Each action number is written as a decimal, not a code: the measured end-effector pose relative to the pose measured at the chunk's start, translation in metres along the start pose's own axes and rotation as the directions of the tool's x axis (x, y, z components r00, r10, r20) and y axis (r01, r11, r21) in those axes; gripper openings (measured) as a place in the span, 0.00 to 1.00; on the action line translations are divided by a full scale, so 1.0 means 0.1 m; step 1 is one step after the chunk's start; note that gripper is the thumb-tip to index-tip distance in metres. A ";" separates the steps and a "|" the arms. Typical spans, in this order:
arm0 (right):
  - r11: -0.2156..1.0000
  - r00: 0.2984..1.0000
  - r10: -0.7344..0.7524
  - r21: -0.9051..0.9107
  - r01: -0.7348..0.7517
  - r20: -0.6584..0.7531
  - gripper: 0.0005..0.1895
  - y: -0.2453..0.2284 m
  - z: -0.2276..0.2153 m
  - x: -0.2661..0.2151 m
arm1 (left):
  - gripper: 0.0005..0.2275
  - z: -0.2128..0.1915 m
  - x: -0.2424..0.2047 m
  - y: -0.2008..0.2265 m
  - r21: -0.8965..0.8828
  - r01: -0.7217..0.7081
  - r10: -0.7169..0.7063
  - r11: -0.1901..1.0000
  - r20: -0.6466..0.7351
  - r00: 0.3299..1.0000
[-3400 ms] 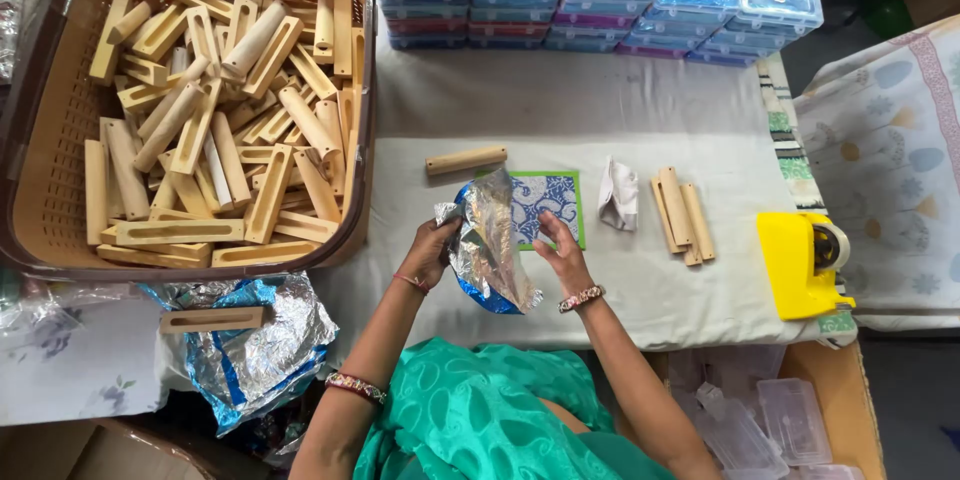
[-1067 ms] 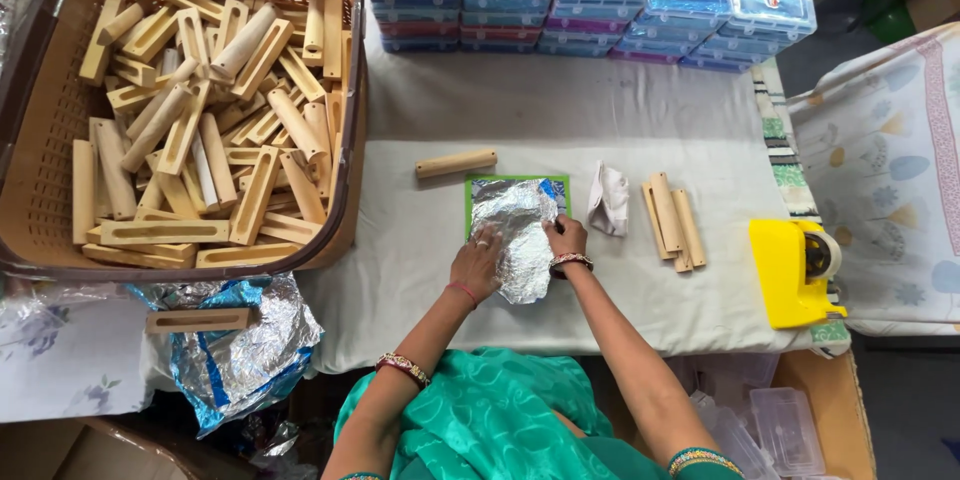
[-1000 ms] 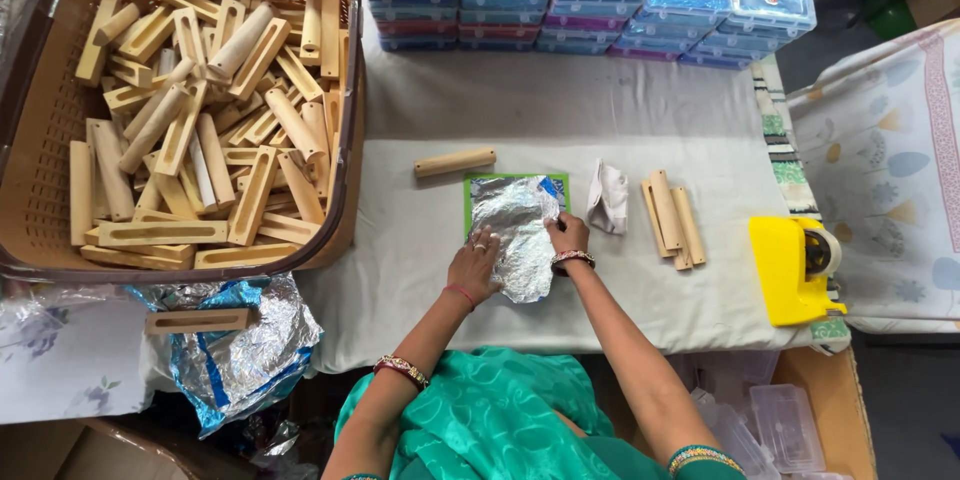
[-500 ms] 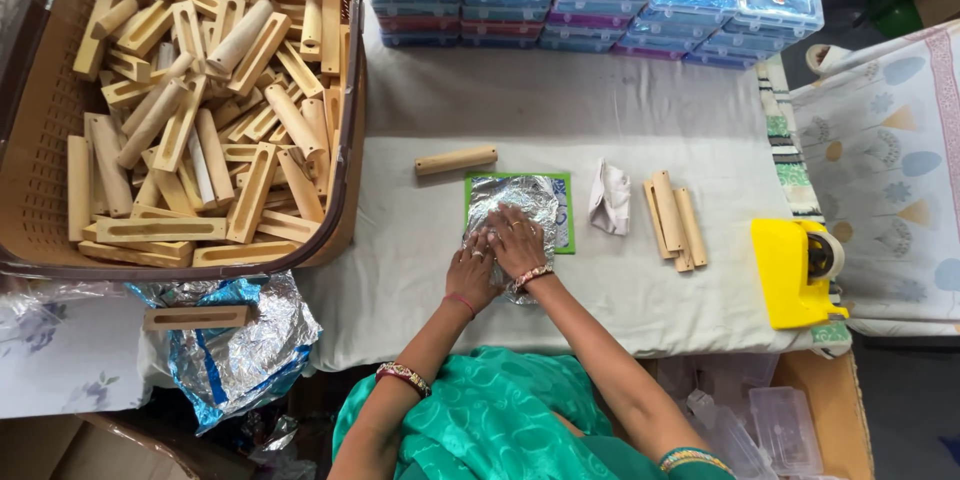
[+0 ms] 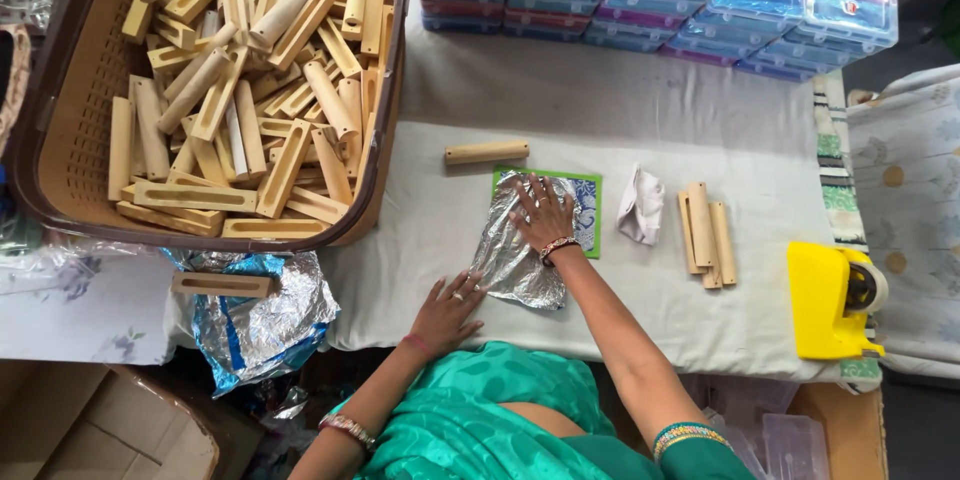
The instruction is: Apply adhesive to blue rollers and wrap wooden objects in foil before placing them in a container.
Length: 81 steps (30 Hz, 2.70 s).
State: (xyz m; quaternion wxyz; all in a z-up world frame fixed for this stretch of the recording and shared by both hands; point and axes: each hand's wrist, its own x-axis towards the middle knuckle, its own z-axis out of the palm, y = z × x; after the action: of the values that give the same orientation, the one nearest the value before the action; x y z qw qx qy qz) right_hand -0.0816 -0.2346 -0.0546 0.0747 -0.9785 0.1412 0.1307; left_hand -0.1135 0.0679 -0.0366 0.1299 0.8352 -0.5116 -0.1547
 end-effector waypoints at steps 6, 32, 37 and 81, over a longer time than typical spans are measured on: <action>0.999 0.996 -0.052 -0.010 0.052 -0.071 0.37 0.01 -0.02 -0.02 | 0.15 -0.39 0.47 -0.12 -0.527 0.132 -0.330 0.839 -0.301 0.895; 0.992 0.970 -0.099 0.060 0.115 -0.224 0.38 0.07 0.01 -0.10 | 0.16 0.47 2.49 -0.81 -0.910 0.336 -0.742 0.243 0.049 0.669; 0.991 0.963 -0.117 0.034 0.129 -0.241 0.37 0.07 0.02 -0.10 | 0.20 0.47 2.62 -0.81 -0.956 0.218 -0.707 0.197 0.016 0.707; 0.950 0.951 0.300 0.121 -0.289 -0.079 0.40 0.69 0.15 -0.26 | 0.30 -0.21 1.79 -0.13 0.162 0.297 -0.304 0.941 0.016 0.953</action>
State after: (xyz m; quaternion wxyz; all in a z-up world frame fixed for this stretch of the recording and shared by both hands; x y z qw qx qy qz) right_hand -0.1301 -0.2910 -0.0690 0.1001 -0.9461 0.2959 0.0852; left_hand -0.0180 -0.0852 -0.0448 0.0281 0.9077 -0.3914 -0.1489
